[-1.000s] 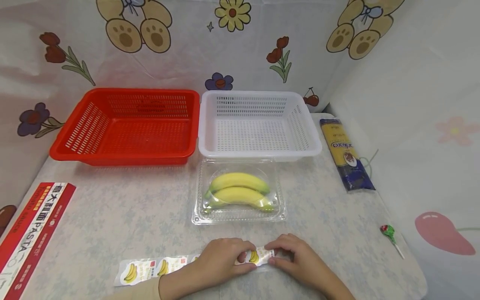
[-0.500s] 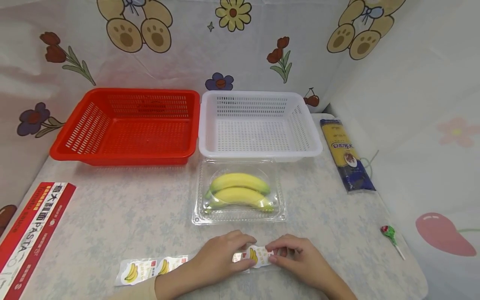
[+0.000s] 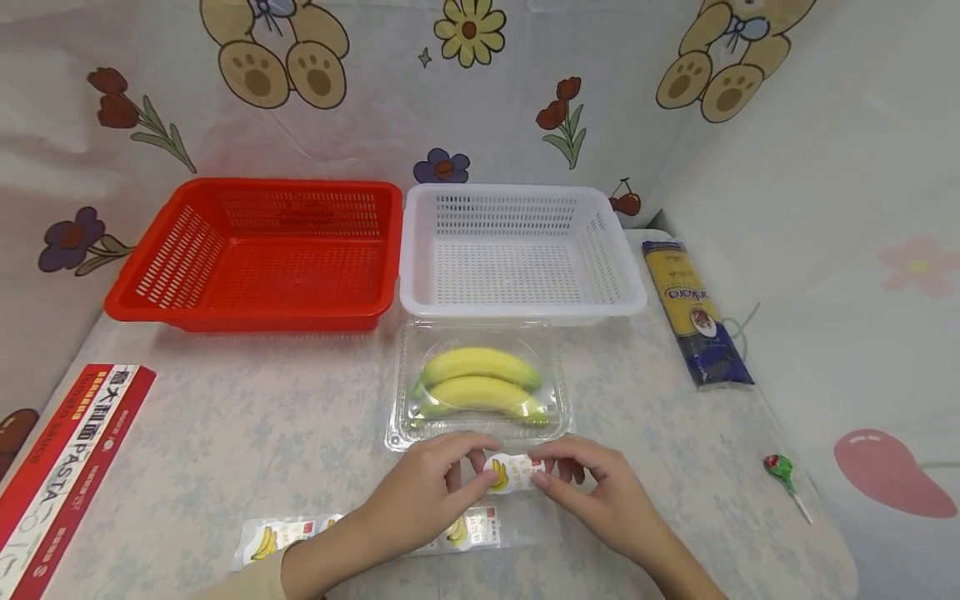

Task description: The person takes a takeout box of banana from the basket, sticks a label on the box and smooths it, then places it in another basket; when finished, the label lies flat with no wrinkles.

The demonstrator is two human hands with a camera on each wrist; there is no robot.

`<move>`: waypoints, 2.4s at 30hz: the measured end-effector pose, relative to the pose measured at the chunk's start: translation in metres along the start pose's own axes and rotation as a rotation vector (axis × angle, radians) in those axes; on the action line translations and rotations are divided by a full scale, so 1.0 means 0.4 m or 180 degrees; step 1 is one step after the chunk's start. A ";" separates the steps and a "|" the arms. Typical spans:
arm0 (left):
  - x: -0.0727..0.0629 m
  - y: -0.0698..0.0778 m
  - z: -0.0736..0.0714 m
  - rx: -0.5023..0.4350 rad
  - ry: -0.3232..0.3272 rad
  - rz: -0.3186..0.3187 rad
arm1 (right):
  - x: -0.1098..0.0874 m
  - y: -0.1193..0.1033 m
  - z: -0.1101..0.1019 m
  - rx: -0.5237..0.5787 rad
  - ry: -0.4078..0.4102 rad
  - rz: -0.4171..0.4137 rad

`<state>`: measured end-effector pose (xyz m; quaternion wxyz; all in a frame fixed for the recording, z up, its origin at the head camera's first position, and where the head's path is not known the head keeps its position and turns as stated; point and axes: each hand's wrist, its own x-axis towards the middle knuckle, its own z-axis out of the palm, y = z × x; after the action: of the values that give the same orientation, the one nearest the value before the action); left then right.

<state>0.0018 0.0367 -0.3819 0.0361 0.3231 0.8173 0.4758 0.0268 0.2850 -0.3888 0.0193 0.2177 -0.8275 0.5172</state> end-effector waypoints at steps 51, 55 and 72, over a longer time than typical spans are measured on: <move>0.176 -0.082 -0.095 0.1731 0.0657 -0.0312 | 0.282 0.021 0.022 -0.1952 0.0202 -0.0119; 0.170 -0.080 -0.101 0.1774 0.0643 -0.0331 | 0.279 0.025 0.020 -0.1950 0.0215 -0.0133; 0.168 -0.075 -0.108 0.1739 0.0479 -0.0371 | 0.274 0.037 0.023 -0.1937 0.0255 -0.0200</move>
<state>-0.0818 0.0318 -0.3657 -0.0858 0.2372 0.9327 0.2577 -0.0763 0.2451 -0.3776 0.1323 0.2069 -0.9358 0.2529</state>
